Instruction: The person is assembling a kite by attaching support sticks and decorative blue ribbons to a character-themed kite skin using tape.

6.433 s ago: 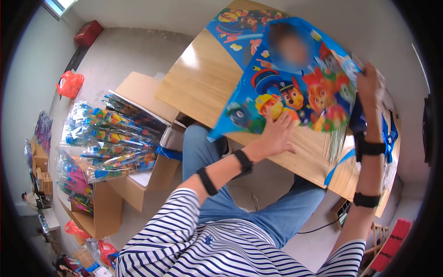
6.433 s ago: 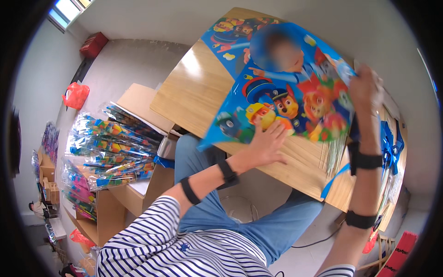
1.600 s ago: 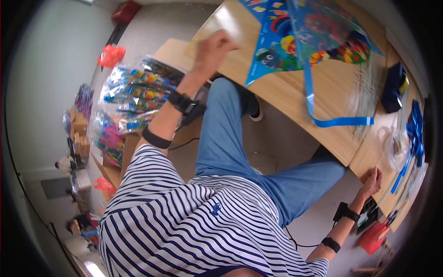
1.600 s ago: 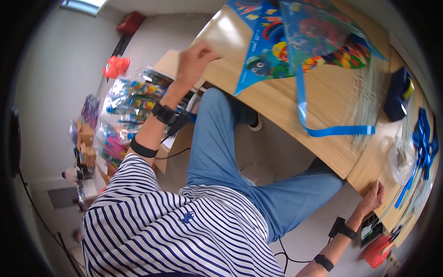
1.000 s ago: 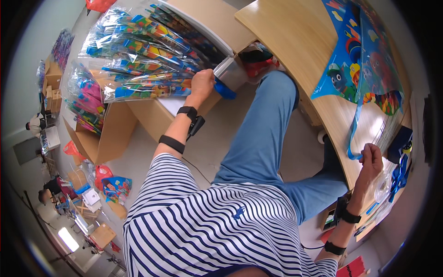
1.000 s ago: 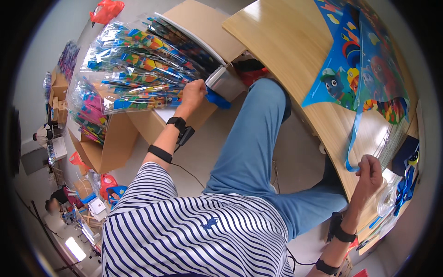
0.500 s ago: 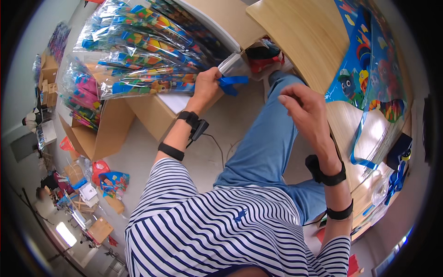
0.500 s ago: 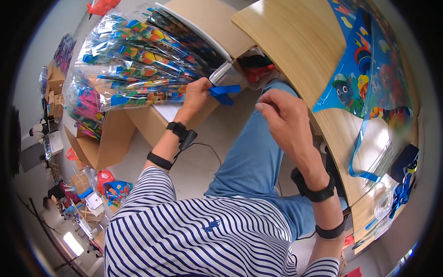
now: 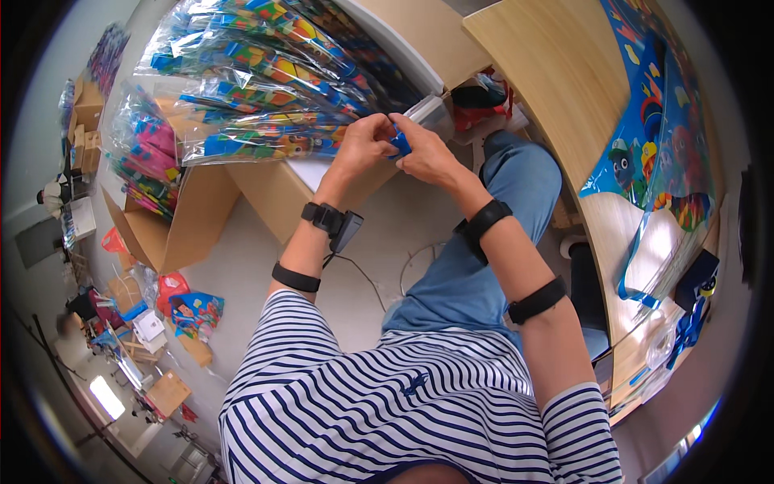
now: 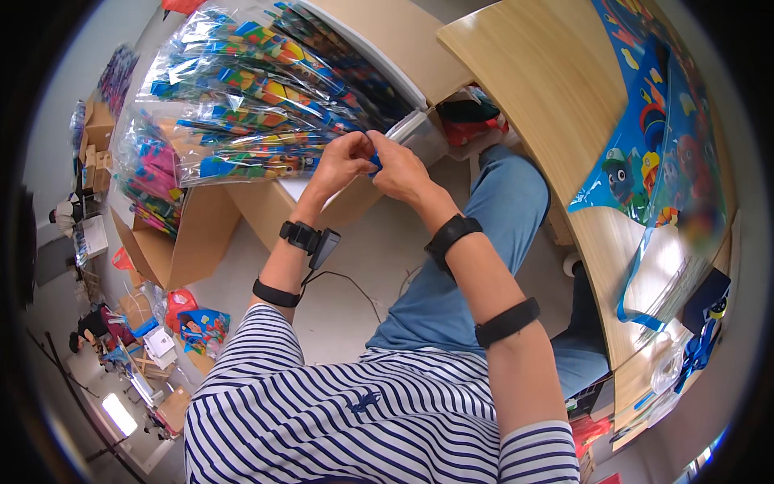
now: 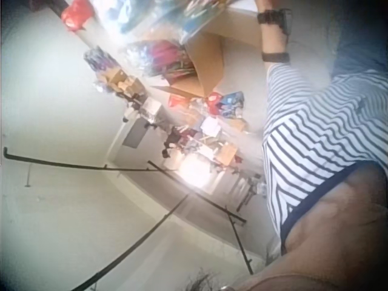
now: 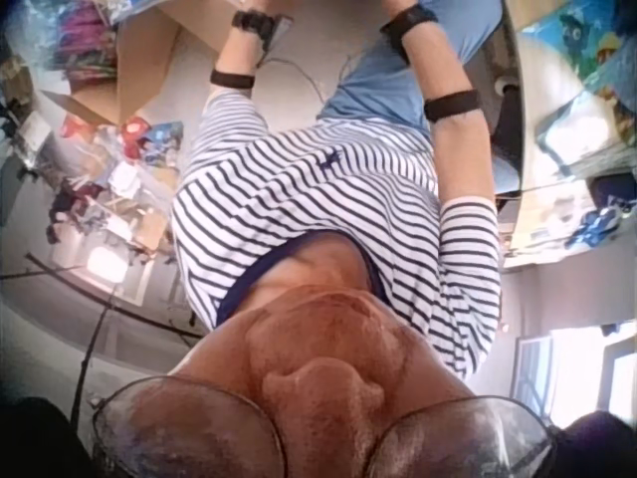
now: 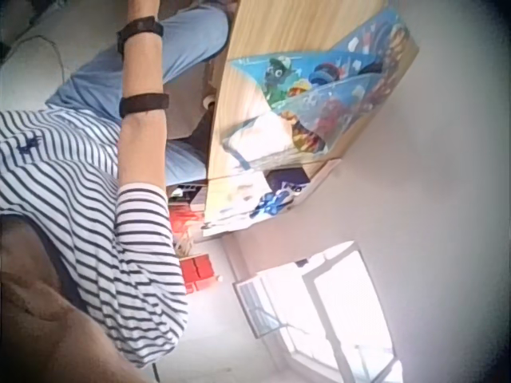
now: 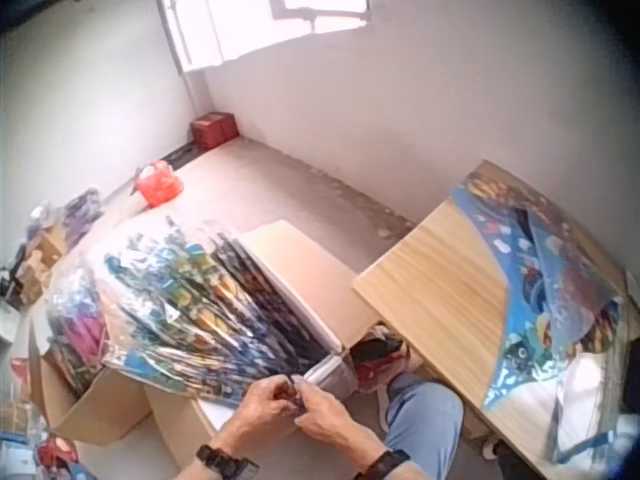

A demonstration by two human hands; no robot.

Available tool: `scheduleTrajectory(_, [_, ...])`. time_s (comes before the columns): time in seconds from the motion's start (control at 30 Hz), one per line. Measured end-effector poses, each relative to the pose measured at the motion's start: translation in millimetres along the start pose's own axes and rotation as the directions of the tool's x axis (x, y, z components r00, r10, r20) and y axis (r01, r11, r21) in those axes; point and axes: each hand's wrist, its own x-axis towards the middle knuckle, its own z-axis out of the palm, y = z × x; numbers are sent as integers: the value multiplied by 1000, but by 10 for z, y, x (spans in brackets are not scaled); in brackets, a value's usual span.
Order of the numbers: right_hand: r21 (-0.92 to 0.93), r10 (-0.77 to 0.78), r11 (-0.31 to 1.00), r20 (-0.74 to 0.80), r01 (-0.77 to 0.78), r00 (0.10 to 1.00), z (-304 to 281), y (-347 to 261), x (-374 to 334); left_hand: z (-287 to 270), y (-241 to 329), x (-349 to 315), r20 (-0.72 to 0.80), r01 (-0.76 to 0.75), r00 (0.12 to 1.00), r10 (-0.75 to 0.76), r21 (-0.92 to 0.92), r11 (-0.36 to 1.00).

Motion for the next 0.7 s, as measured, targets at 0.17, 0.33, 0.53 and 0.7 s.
scheduleTrajectory(0.17, [-119, 281, 953, -1, -279, 960, -28, 62, 5, 44, -72, -121, -20, 20, 999, -25, -221, 975])
scheduleTrajectory(0.33, [64, 565, 821, 57, -568, 823, -249, -34, -111, 410, -408, -384, -7, 361, 875, -484, -656, 663])
scheduleTrajectory(0.53, [231, 598, 744, 189, -628, 779, -188, 107, -276, 807, -457, -364, 96, 227, 911, -401, -928, 294])
scheduleTrajectory(0.7, [129, 561, 800, 191, -587, 806, -205, 185, -327, 877, -328, -284, 110, 176, 930, -350, -971, 162])
